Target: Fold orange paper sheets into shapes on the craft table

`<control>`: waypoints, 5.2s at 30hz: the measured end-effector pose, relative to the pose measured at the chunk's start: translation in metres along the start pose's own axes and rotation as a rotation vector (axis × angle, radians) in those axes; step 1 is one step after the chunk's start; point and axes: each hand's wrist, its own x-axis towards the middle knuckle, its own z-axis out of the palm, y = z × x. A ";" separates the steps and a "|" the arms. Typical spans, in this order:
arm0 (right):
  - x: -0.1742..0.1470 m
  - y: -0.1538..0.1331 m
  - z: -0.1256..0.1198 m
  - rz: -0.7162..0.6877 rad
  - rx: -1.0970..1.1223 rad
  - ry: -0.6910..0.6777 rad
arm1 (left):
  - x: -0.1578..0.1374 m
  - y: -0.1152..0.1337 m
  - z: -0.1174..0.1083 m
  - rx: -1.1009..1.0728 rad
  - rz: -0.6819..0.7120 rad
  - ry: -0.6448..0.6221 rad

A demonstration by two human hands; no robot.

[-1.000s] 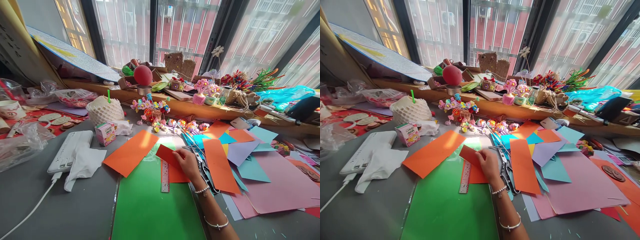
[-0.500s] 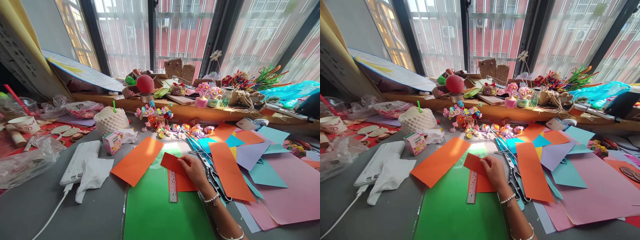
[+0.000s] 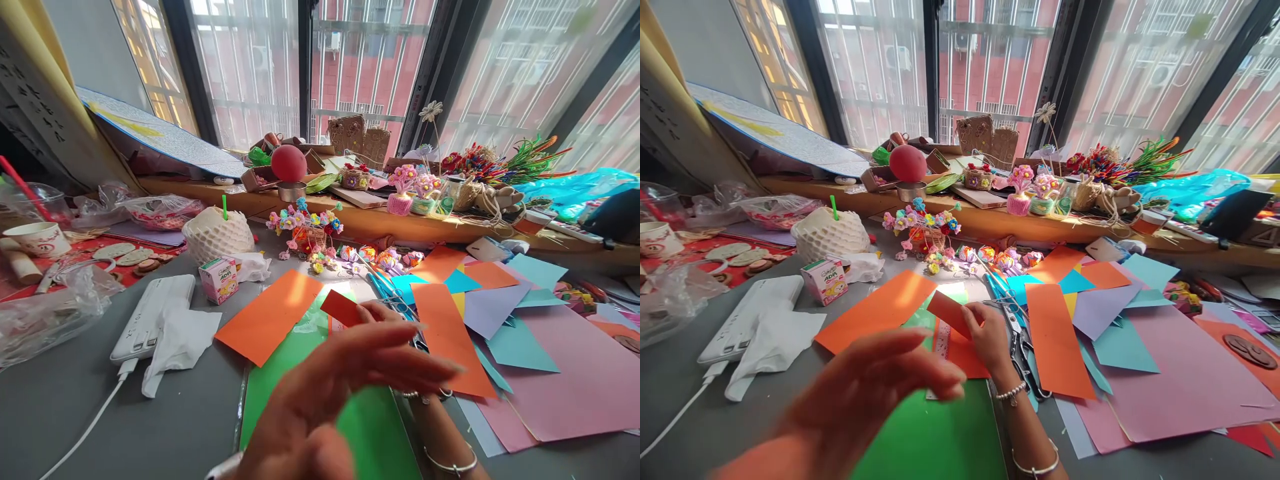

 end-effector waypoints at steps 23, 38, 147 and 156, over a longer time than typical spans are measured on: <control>-0.003 0.001 0.002 -0.312 -0.340 0.051 | 0.125 -0.066 0.014 0.202 0.007 0.022; -0.003 0.003 -0.002 -0.434 -0.340 0.091 | 0.121 -0.068 0.016 0.402 0.216 0.196; 0.000 -0.004 0.003 0.252 0.492 0.214 | 0.126 -0.069 0.009 -0.302 -0.270 0.158; -0.004 -0.002 0.009 0.168 0.339 0.228 | 0.125 -0.057 0.007 -0.586 -0.493 -0.002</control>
